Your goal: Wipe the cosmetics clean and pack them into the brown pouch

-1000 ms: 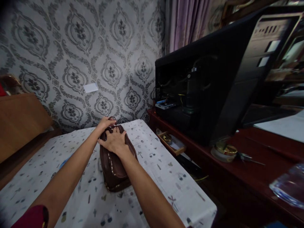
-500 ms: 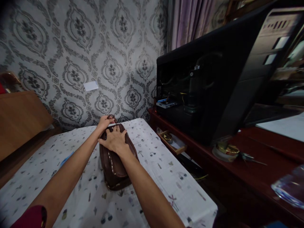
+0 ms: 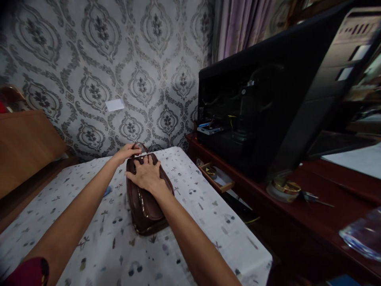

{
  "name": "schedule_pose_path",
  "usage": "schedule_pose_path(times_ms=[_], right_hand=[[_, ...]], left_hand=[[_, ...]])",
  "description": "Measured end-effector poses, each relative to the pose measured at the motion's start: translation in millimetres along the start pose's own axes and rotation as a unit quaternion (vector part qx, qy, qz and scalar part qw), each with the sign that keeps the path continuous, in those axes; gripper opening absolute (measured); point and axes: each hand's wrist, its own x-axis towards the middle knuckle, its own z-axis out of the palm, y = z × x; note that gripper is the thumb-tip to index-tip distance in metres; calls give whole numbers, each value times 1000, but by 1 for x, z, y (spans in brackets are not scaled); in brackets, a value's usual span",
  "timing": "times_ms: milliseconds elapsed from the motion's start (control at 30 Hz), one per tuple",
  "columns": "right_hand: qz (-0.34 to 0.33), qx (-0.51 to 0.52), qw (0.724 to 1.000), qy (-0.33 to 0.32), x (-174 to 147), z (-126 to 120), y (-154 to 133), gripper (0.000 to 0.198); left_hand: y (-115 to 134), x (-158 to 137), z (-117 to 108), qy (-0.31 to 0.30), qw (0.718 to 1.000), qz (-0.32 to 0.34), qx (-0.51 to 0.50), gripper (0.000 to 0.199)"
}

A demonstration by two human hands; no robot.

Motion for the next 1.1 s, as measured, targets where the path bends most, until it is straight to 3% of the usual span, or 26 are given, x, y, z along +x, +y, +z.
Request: schedule_pose_path(times_ms=[233,700,933,1100], right_hand=[[-19,-4,1000,-10,-11,-1,3,62],[-26,-23,999,4,-13,0,3,55],[-31,-25,999,21,-12,6,4,57],[-34,-18,999,8,-14,3,3,58]], left_hand=[[-12,-13,-26,-12,999,-27,46,24],[-21,-13,-8,101,993,31,54,32],[-9,-25,-5,87,996,33,11,27],[6,-15,2,80,996,19,-24,23]])
